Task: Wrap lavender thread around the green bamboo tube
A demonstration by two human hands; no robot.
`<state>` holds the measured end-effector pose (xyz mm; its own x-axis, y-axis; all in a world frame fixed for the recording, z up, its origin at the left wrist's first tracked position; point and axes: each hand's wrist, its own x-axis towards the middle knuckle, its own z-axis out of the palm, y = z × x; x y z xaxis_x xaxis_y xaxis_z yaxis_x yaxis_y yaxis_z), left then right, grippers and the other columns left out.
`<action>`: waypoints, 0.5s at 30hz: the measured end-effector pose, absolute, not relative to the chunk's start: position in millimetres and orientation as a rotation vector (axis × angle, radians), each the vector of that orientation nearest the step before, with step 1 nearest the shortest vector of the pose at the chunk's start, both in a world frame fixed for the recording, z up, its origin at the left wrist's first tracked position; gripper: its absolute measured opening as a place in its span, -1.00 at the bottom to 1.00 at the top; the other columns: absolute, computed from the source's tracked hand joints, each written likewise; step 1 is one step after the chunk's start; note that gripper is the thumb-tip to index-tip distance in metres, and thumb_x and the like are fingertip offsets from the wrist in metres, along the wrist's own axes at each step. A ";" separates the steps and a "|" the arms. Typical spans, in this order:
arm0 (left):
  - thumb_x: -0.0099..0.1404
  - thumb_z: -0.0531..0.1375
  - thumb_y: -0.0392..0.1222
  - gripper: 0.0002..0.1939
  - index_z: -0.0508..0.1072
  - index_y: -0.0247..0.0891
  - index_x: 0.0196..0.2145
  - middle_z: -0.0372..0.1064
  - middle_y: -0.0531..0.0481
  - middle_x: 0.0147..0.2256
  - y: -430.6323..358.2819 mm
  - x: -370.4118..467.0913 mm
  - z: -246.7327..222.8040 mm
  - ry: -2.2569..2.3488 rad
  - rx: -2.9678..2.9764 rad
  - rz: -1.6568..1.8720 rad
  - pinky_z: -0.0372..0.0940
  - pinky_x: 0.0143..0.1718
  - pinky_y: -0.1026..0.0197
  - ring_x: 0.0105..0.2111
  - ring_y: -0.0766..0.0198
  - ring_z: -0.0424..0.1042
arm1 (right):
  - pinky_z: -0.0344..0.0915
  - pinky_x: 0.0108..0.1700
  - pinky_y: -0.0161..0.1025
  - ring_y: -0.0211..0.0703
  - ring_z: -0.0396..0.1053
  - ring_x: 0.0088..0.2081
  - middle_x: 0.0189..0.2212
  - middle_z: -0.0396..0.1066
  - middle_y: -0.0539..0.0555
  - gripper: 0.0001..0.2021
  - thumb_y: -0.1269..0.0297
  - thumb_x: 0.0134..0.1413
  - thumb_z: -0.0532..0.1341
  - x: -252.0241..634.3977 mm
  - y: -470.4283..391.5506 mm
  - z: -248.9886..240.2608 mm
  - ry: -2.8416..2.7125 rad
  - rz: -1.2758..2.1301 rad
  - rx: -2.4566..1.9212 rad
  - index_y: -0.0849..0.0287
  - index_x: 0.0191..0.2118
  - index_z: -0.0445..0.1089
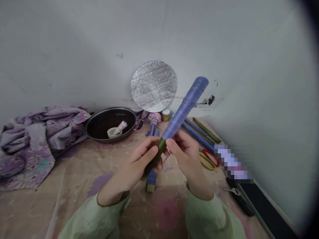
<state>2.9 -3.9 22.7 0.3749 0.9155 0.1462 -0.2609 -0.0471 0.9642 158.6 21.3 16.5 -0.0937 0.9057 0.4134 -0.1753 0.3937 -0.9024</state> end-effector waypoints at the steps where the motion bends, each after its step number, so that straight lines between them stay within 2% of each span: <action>1: 0.43 0.21 -0.08 -0.75 0.39 -0.21 -0.01 0.46 0.01 -0.28 -3.2 4.5 20.0 0.776 1.337 1.165 0.37 -0.41 0.35 -0.41 0.38 0.45 | 0.19 -0.56 -0.38 -0.32 0.27 -0.57 -0.56 0.37 -0.09 -0.89 0.24 0.14 0.34 158.2 22.5 16.3 -1.358 1.006 -0.766 0.12 -0.36 0.45; 5: 0.36 0.28 -0.24 -0.51 0.26 -0.03 0.18 0.48 0.05 -0.17 -0.1 9.1 6.6 0.992 1.702 1.486 0.39 -0.23 0.27 -0.26 0.33 0.49 | 0.20 -0.54 -0.38 -0.30 0.23 -0.53 -0.56 0.33 -0.10 -0.95 0.30 0.08 0.33 155.6 24.1 16.7 -1.346 0.911 -0.822 0.10 -0.36 0.46; 9: 0.32 0.28 -0.37 -0.56 0.42 -0.04 0.10 0.55 -0.02 -0.04 0.5 8.6 5.3 1.046 2.036 1.660 0.43 -0.04 0.14 -0.09 0.21 0.56 | 0.23 -0.55 -0.38 -0.30 0.25 -0.53 -0.56 0.34 -0.10 -0.94 0.29 0.06 0.33 154.1 21.5 21.6 -1.330 0.921 -0.782 0.10 -0.37 0.45; 12: 0.32 0.27 -0.40 -0.62 0.53 -0.07 0.04 0.59 -0.05 -0.04 -2.5 6.9 12.0 1.011 2.043 1.640 0.45 0.01 0.08 -0.05 0.14 0.56 | 0.23 -0.56 -0.40 -0.32 0.26 -0.56 -0.57 0.36 -0.10 -0.94 0.30 0.07 0.34 153.9 19.3 25.5 -1.322 0.941 -0.757 0.10 -0.36 0.45; 15: 0.32 0.28 -0.41 -0.58 0.56 -0.03 0.06 0.60 -0.02 -0.03 -5.7 5.4 14.8 0.995 1.986 1.602 0.43 0.07 0.07 -0.01 0.13 0.55 | 0.26 -0.56 -0.41 -0.33 0.29 -0.56 -0.56 0.39 -0.10 -0.94 0.31 0.08 0.35 154.0 18.3 26.2 -1.301 0.972 -0.743 0.10 -0.35 0.45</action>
<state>5.4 -5.7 14.8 0.0896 0.7355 0.6716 0.2765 -0.6662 0.6927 154.0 18.3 26.2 -0.0040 0.8995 0.4369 -0.1641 0.4304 -0.8876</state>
